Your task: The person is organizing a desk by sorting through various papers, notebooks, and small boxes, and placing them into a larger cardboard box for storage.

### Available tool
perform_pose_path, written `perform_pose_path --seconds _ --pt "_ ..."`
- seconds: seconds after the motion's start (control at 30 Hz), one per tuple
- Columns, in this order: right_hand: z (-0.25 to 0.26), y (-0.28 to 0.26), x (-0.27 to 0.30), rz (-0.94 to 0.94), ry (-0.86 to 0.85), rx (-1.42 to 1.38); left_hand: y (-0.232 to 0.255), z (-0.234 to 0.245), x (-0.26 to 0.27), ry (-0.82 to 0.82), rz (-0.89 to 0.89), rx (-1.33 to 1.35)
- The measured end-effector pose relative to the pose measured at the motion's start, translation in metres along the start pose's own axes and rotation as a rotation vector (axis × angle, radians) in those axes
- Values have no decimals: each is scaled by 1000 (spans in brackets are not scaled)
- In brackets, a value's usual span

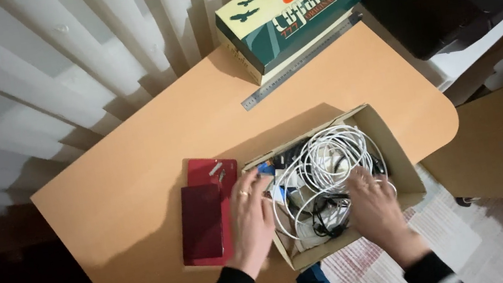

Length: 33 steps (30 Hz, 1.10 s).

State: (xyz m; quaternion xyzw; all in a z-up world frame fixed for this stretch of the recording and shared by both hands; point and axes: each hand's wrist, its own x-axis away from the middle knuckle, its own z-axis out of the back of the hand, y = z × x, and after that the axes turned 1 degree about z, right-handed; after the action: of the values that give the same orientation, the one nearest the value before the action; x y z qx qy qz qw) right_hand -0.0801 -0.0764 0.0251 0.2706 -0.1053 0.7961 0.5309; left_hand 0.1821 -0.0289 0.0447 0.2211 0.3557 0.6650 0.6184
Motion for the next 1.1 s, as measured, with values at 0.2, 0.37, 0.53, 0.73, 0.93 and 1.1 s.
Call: perform_pose_path --seconds 0.2,0.37,0.53,0.73,0.93,1.1 --pt "24 -18 1 -203 133 -141 3 -64 29 -227 -288 -577" --pt "-13 16 -39 -97 218 -181 12 -85 16 -328 -437 -805" --pt "19 16 -29 -106 79 -308 18 -84 7 -561 -479 -1028" --pt "44 -65 13 -81 682 -409 36 -17 28 -468 -411 -418" --pt "30 -100 -42 73 734 -527 6 47 90 -67 -170 38" --pt "25 -109 -65 146 712 -240 -36 66 118 168 112 29"
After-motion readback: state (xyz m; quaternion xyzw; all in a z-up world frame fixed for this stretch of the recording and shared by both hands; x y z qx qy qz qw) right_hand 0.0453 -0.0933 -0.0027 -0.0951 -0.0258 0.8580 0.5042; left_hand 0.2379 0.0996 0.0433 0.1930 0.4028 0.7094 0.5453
